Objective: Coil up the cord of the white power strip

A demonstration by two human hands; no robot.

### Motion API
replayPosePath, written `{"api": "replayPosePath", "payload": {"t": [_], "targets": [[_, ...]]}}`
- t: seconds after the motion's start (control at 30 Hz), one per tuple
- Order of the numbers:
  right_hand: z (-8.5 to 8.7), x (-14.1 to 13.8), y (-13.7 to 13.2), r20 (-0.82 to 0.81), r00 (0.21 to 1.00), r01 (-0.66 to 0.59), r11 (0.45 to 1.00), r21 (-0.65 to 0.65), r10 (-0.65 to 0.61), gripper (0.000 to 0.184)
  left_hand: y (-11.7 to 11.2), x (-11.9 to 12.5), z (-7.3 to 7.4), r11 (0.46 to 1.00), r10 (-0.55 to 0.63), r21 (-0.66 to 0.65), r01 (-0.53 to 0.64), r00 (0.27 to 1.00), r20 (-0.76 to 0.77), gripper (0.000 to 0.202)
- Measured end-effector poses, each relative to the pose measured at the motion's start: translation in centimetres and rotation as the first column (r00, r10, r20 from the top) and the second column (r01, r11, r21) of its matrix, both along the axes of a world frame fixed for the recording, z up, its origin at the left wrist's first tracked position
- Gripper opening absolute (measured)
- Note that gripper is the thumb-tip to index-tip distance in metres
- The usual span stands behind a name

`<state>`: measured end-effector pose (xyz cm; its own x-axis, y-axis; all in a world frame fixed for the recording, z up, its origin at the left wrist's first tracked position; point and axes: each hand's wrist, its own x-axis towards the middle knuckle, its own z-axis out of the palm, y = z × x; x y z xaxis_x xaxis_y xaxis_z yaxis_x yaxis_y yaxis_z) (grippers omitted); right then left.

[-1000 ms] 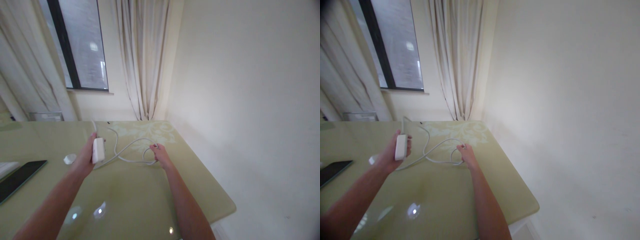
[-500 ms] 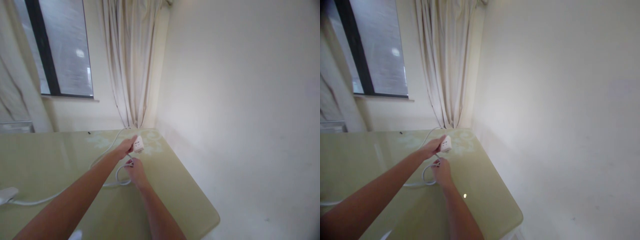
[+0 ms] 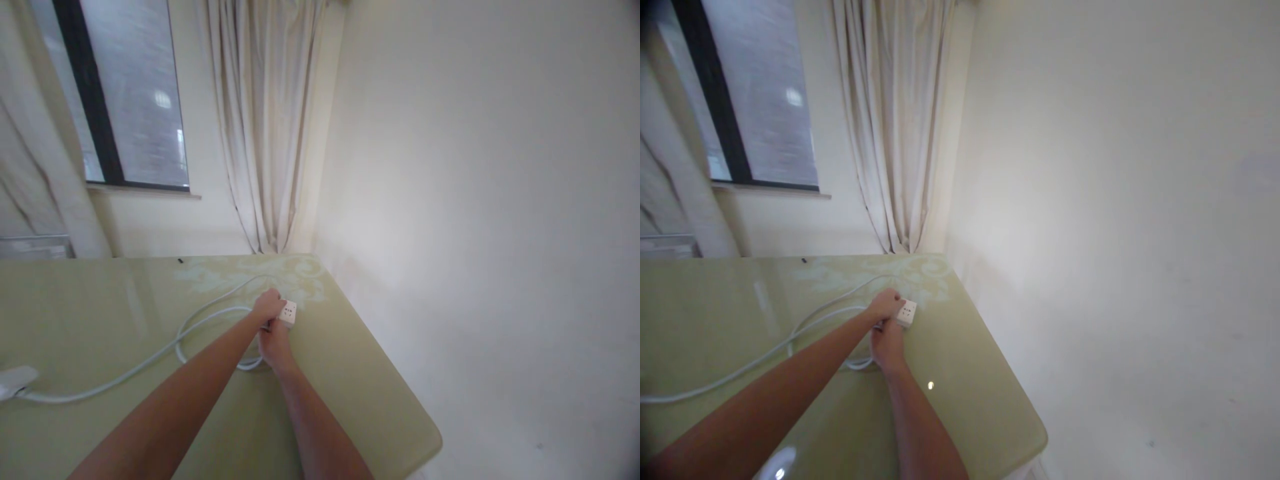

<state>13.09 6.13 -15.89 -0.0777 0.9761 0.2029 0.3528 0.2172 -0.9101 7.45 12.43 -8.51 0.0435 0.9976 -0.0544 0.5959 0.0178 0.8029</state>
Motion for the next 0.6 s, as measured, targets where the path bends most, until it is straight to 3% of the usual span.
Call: {"api": "replayPosePath", "payload": {"t": [0.07, 0.17, 0.27, 0.37, 0.5, 0.6], "targets": [[0.7, 0.1, -0.2, -0.143, 0.989, 0.026, 0.997, -0.071, -0.036, 0.011, -1.9, -1.4, 0.3, 0.99, 0.002, 0.143, -0.007, 0.999, 0.037, 0.027], [1.9, 0.1, -0.6, -0.329, 0.943, -0.023, 0.98, -0.195, -0.043, 0.005, -5.9, -5.7, -0.4, 0.948, 0.031, 0.314, -0.054, 0.996, 0.078, 0.029], [3.1, -0.2, -1.0, -0.525, 0.849, -0.104, 0.953, -0.284, -0.064, 0.015, -10.1, -11.3, -2.9, 0.886, 0.123, 0.44, -0.147, 0.989, 0.083, 0.031], [3.9, -0.4, -1.5, -0.602, 0.793, -0.121, 0.947, -0.297, -0.088, 0.017, -13.1, -15.1, -5.5, 0.886, 0.028, 0.464, -0.01, 0.999, -0.031, 0.037], [4.8, -0.1, -2.1, -0.661, 0.742, -0.124, 0.947, -0.297, -0.11, 0.023, -14.2, -15.1, -6.4, 0.887, -0.083, 0.434, 0.157, 0.979, -0.183, 0.038], [5.5, 0.2, -2.5, -0.688, 0.72, -0.142, 0.951, -0.275, -0.092, 0.023, -14.1, -13.5, -6.0, 0.881, -0.072, 0.458, 0.122, 0.99, -0.125, 0.038]]}}
